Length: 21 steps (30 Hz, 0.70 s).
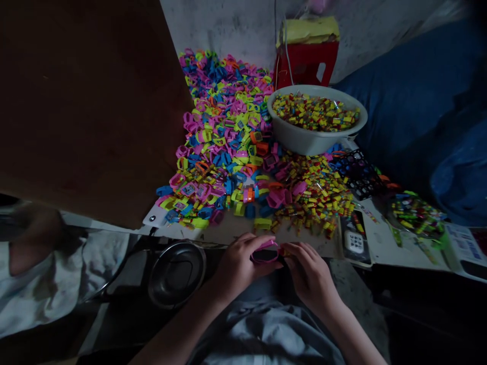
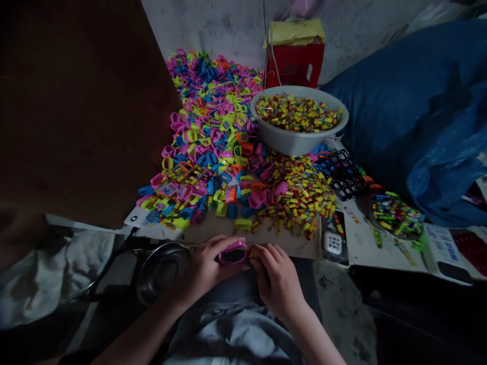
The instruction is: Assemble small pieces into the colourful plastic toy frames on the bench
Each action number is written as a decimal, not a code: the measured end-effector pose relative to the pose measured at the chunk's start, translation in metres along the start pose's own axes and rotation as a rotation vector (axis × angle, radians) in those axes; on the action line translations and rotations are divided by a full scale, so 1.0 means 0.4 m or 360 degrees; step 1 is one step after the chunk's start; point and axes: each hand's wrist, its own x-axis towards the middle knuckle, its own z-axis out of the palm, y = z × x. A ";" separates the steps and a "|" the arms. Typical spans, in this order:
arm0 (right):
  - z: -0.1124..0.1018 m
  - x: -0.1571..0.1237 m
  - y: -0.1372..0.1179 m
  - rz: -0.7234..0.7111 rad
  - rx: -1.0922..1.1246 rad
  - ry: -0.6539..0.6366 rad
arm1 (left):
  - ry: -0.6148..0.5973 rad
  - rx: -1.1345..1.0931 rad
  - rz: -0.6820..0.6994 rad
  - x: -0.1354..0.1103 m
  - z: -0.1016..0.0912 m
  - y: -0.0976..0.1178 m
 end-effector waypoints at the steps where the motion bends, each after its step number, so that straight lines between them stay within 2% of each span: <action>1: -0.001 -0.001 0.000 -0.0022 -0.0090 -0.0038 | -0.0006 -0.0005 -0.0002 0.000 0.000 0.001; 4: -0.005 -0.001 -0.003 -0.0054 -0.0366 -0.0201 | -0.0016 -0.0067 -0.0080 -0.002 0.002 -0.001; 7: -0.009 0.000 -0.006 -0.0124 -0.0506 -0.0345 | -0.0204 -0.0292 -0.0284 -0.008 0.005 -0.008; 10: -0.013 -0.004 -0.004 -0.0212 -0.0566 -0.0323 | -0.0432 -0.0447 -0.0504 -0.016 0.011 -0.017; 16: -0.001 -0.029 -0.007 -0.0347 -0.0506 -0.0315 | -0.0703 -0.0685 -0.0828 -0.025 0.012 -0.032; 18: 0.005 -0.037 -0.009 -0.0345 -0.0445 -0.0320 | -0.0731 -0.0607 -0.0832 -0.026 0.000 -0.040; 21: 0.004 -0.040 -0.005 -0.0150 -0.0321 -0.0330 | -0.0626 -0.0569 -0.0657 -0.027 -0.023 -0.043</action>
